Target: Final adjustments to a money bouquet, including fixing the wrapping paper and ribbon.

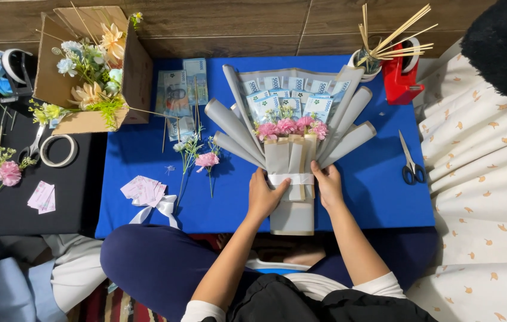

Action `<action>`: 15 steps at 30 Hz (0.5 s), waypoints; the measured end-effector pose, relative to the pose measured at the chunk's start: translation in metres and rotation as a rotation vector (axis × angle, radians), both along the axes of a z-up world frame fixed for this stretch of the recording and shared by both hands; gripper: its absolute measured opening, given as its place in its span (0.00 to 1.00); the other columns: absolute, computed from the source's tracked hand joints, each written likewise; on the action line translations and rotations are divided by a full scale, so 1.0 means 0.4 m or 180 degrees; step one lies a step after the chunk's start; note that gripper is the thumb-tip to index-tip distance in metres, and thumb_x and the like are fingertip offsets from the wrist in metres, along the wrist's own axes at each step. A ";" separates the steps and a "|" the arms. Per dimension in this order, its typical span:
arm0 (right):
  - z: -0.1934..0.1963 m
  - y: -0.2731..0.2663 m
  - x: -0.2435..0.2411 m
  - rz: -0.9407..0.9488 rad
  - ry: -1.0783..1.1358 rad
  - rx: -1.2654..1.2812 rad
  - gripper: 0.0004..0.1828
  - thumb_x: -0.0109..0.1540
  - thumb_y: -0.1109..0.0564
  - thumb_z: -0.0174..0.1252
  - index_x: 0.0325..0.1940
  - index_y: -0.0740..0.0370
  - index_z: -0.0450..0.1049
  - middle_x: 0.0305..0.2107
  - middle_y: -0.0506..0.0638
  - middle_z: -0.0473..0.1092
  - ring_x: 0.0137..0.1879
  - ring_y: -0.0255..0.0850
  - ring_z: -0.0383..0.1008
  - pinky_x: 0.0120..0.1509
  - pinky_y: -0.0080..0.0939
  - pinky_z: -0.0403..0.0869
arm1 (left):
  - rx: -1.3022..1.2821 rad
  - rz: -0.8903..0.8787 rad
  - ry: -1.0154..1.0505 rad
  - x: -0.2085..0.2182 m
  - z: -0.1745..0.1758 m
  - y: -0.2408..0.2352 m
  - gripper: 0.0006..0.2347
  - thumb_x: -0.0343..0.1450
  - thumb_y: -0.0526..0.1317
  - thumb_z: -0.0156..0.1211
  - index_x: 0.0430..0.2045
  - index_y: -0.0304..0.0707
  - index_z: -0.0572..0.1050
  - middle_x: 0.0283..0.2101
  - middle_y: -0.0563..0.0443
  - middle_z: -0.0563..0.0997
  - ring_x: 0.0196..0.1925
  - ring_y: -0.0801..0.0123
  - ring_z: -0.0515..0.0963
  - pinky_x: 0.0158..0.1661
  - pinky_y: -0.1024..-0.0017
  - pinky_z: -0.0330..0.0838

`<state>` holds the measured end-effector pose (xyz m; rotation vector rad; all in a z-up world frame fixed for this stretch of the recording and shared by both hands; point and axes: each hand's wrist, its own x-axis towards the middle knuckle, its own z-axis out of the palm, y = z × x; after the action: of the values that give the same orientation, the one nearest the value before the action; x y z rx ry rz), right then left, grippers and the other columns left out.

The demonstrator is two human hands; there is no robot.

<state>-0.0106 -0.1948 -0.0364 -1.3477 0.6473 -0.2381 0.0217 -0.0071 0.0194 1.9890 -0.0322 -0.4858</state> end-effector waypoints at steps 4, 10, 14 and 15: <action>0.096 0.030 -0.031 -0.0026 0.0091 -0.0101 0.39 0.66 0.44 0.65 0.74 0.66 0.60 0.66 0.61 0.64 0.72 0.52 0.62 0.75 0.54 0.63 | -0.0167 0.0045 0.0067 0.002 0.001 0.003 0.40 0.66 0.53 0.70 0.64 0.20 0.59 0.56 0.27 0.72 0.62 0.38 0.72 0.59 0.49 0.71; 0.070 0.004 -0.069 0.0047 0.0354 -0.0622 0.35 0.68 0.48 0.62 0.73 0.70 0.61 0.61 0.65 0.67 0.68 0.51 0.67 0.73 0.53 0.66 | -0.0335 0.0123 0.0044 -0.001 -0.014 0.011 0.38 0.67 0.52 0.70 0.65 0.22 0.59 0.55 0.30 0.74 0.59 0.41 0.74 0.56 0.49 0.72; -0.062 -0.098 -0.082 0.0058 0.0179 -0.1435 0.24 0.69 0.58 0.61 0.67 0.72 0.68 0.48 0.67 0.75 0.50 0.53 0.79 0.56 0.52 0.77 | -0.0475 0.0204 0.0034 -0.002 -0.029 0.022 0.36 0.68 0.49 0.70 0.64 0.22 0.61 0.54 0.31 0.75 0.57 0.44 0.77 0.54 0.52 0.75; -0.065 -0.115 -0.084 0.0067 0.0189 -0.1547 0.20 0.69 0.60 0.60 0.64 0.72 0.71 0.45 0.66 0.77 0.47 0.52 0.80 0.53 0.52 0.78 | -0.0514 0.0208 0.0049 -0.001 -0.033 0.024 0.36 0.67 0.49 0.71 0.63 0.22 0.61 0.54 0.30 0.75 0.56 0.44 0.78 0.53 0.53 0.75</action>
<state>-0.0444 -0.2406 -0.0625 -1.8319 0.6481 -0.3545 0.0212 0.0024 0.0063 1.8223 0.0031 -0.4425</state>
